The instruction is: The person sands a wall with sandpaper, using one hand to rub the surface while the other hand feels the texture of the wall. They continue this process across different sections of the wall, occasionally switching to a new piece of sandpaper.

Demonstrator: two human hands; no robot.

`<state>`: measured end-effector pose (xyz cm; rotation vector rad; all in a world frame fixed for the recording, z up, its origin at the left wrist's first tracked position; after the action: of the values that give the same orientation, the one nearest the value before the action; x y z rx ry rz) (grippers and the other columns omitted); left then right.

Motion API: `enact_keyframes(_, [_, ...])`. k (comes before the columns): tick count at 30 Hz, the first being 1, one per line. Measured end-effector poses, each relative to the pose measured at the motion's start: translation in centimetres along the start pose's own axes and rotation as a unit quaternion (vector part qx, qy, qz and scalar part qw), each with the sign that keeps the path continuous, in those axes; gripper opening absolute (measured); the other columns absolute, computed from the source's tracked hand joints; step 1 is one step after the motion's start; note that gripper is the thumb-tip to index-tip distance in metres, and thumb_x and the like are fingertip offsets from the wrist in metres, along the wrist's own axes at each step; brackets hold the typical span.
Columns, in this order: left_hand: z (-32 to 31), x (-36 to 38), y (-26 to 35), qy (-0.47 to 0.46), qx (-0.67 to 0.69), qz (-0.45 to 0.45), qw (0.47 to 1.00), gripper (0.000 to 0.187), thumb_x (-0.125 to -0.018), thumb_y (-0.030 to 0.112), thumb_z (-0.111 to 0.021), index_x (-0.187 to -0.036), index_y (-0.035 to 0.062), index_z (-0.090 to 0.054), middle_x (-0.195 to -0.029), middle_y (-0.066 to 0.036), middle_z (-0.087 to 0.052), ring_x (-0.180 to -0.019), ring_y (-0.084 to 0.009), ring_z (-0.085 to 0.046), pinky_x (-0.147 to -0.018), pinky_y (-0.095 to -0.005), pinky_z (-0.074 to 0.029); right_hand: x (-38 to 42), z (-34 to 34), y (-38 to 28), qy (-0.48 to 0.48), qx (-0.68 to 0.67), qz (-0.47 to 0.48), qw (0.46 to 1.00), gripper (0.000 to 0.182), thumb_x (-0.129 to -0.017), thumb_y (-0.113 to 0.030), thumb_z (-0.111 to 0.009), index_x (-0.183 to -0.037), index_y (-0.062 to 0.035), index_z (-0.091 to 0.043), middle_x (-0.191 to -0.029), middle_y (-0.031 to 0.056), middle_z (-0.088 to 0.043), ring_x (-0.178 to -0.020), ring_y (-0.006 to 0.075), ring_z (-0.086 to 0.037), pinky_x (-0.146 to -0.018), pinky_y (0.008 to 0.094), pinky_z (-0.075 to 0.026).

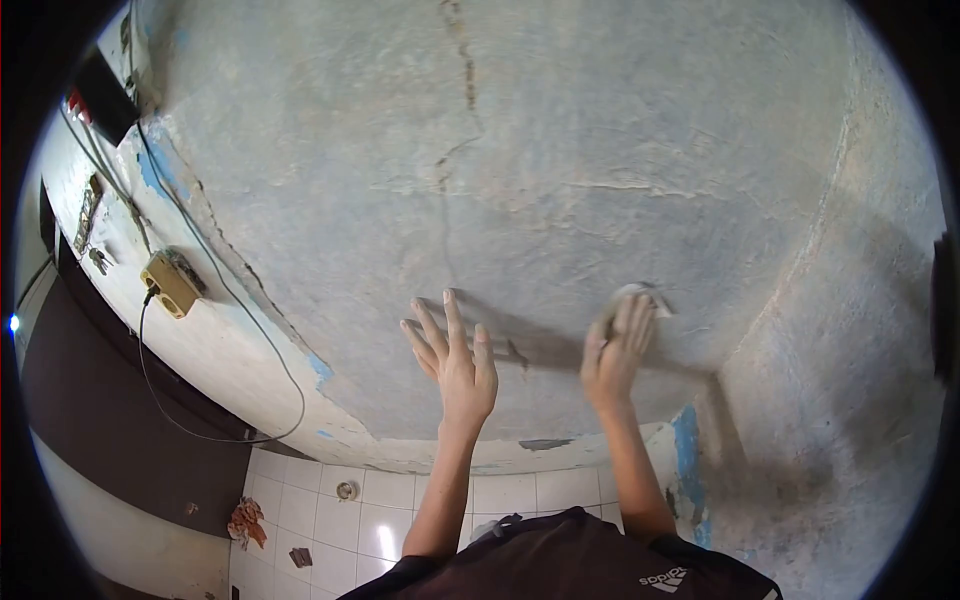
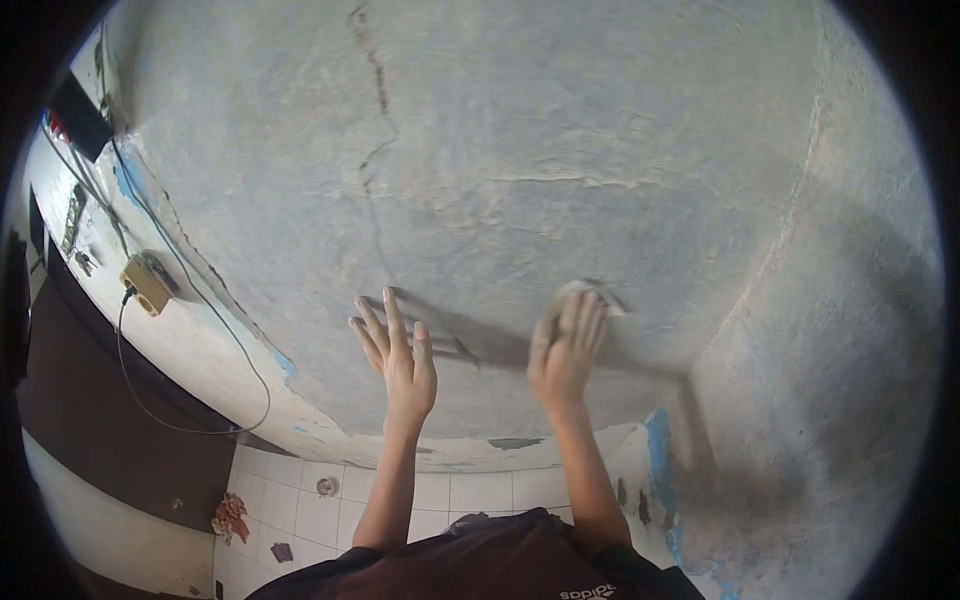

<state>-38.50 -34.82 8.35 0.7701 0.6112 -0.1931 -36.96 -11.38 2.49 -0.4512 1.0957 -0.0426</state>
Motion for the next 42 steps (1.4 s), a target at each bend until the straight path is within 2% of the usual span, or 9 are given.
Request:
enact_keyframes(7, [4.7,-1.2,-6.6,0.007,0.035,-0.032,0.999,0.060,-0.106,0.033,-0.046,-0.161,0.0150,-0.028,-0.167,-0.026,-0.004,-0.151,-0.0524,0.009,-0.116,-0.0675,-0.001,-7.3,1.3,-9.9,0.119,-0.005,-0.017,0.993,0.072,-0.105,-0.039,-0.042,-0.158,0.0044,-0.019,-0.164,0.0307,-0.012,-0.153,0.0477,-0.007,-0.122,0.0606,-0.008])
enact_keyframes(11, [7.7,-1.2,-10.8,0.000,0.017,-0.032,0.999,0.060,-0.107,0.035,-0.046,-0.161,0.0141,-0.028,-0.168,-0.024,-0.003,-0.152,-0.0500,0.007,-0.119,-0.0623,-0.004,0.2,-6.2,-18.6,-0.099,0.042,0.139,0.985,0.074,-0.105,-0.041,-0.042,-0.158,0.0058,-0.018,-0.163,0.0314,-0.014,-0.153,0.0482,-0.008,-0.122,0.0610,-0.006])
enact_keyframes(14, [9.9,-2.2,-14.3,0.000,0.004,-0.041,0.999,0.061,-0.107,0.036,-0.046,-0.160,0.0137,-0.029,-0.168,-0.024,-0.004,-0.152,-0.0500,0.007,-0.119,-0.0619,-0.004,5.9,-8.9,-18.6,-0.146,-0.019,0.050,0.988,0.074,-0.105,-0.040,-0.041,-0.158,0.0064,-0.016,-0.164,0.0315,-0.014,-0.153,0.0471,-0.008,-0.122,0.0607,-0.006])
enact_keyframes(20, [11.1,-2.1,-16.8,-0.038,0.002,-0.044,0.998,0.062,-0.106,0.038,-0.045,-0.161,0.0141,-0.028,-0.167,-0.026,-0.005,-0.151,-0.0517,0.010,-0.118,-0.0646,-0.001,-3.3,-4.2,-18.5,0.077,-0.026,-0.031,0.996,0.074,-0.106,-0.040,-0.038,-0.158,0.0072,-0.014,-0.164,0.0312,-0.012,-0.154,0.0441,-0.009,-0.122,0.0607,-0.004])
enact_keyframes(23, [11.0,-2.0,-17.0,-0.048,0.019,-0.044,0.998,0.062,-0.107,0.038,-0.043,-0.161,0.0144,-0.027,-0.167,-0.026,-0.003,-0.151,-0.0513,0.012,-0.118,-0.0643,0.000,-6.6,-4.8,-22.3,0.092,-0.035,0.038,0.994,0.071,-0.105,-0.035,-0.039,-0.158,0.0060,-0.016,-0.164,0.0302,-0.014,-0.154,0.0434,-0.011,-0.122,0.0612,-0.005])
enact_keyframes(27, [11.0,-2.3,-17.7,-0.057,0.060,-0.061,0.995,0.060,-0.109,0.036,-0.039,-0.161,0.0110,-0.024,-0.167,-0.026,0.000,-0.151,-0.0508,0.013,-0.118,-0.0640,0.000,0.2,-10.4,-27.0,-0.024,-0.039,0.093,0.995,0.075,-0.097,-0.031,-0.052,-0.157,0.0033,-0.025,-0.160,0.0310,-0.026,-0.150,0.0458,-0.023,-0.120,0.0619,-0.015])
enact_keyframes(34, [10.7,-2.1,-17.5,-0.080,0.086,-0.061,0.991,0.062,-0.110,0.041,-0.028,-0.162,0.0081,-0.019,-0.167,-0.027,0.007,-0.149,-0.0527,0.016,-0.117,-0.0649,0.002,20.8,-17.4,-17.7,-0.131,0.055,-0.123,0.982,0.075,-0.100,-0.032,-0.050,-0.153,0.0136,-0.023,-0.157,0.0391,-0.021,-0.148,0.0540,-0.017,-0.120,0.0617,-0.013])
enact_keyframes(39, [9.4,-1.2,-16.1,-0.105,0.098,-0.059,0.988,0.062,-0.111,0.041,-0.028,-0.162,0.0080,-0.019,-0.164,-0.031,0.015,-0.146,-0.0565,0.021,-0.114,-0.0690,0.005,16.7,-14.5,-11.7,0.124,-0.174,-0.332,0.919,0.070,-0.108,-0.028,-0.039,-0.154,0.0161,-0.012,-0.162,0.0358,-0.009,-0.153,0.0468,-0.008,-0.124,0.0519,-0.009])
enact_keyframes(42, [8.0,-0.5,-15.0,-0.129,0.110,-0.082,0.982,0.062,-0.111,0.040,-0.028,-0.162,0.0067,-0.018,-0.162,-0.034,0.019,-0.144,-0.0564,0.027,-0.113,-0.0696,0.010,16.5,-17.5,-13.5,0.069,-0.232,-0.369,0.898,0.073,-0.108,-0.030,-0.038,-0.156,0.0124,-0.004,-0.164,0.0327,-0.003,-0.153,0.0475,-0.004,-0.123,0.0535,-0.008])
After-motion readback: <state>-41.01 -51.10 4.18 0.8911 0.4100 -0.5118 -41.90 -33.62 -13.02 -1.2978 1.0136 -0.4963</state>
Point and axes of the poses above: each hand's wrist, its own x-axis away from the middle knuckle, its own z-axis out of the back of the hand, y = z × x, the point moved 6 cm from there along -x, towards the middle knuckle
